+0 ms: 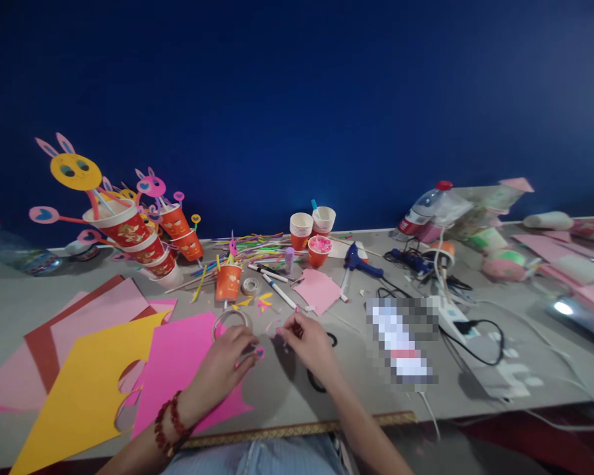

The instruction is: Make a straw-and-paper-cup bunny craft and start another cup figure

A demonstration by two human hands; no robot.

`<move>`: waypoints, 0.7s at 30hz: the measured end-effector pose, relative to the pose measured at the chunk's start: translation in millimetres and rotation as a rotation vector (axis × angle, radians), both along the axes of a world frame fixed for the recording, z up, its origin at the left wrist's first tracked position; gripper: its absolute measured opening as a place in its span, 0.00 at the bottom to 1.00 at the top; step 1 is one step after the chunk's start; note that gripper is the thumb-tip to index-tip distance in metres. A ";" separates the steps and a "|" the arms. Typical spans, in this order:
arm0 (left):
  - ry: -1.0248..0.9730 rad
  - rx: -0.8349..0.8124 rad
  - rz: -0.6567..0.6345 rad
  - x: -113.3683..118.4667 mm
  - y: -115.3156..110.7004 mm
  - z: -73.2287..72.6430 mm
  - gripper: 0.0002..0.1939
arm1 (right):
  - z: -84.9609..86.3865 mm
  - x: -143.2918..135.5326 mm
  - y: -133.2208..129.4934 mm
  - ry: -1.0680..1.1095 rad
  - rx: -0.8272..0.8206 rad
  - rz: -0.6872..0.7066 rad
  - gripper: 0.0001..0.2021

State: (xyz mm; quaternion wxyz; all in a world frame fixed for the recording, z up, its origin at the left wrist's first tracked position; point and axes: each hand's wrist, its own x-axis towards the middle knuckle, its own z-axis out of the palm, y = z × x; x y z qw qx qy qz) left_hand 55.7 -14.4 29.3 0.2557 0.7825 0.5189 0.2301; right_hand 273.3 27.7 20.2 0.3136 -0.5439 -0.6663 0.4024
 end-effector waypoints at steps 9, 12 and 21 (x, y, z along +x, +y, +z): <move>0.396 0.068 -0.049 10.8 -0.5 -26.0 0.07 | -17.6 2.9 7.4 -0.257 0.119 0.005 0.06; 0.378 0.058 -0.053 10.8 0.5 -25.9 0.06 | -17.9 2.9 5.1 -0.312 0.180 -0.033 0.07; 0.340 0.076 0.066 -35.5 6.0 -9.3 0.06 | -10.9 -6.5 -19.0 -0.275 0.281 0.059 0.08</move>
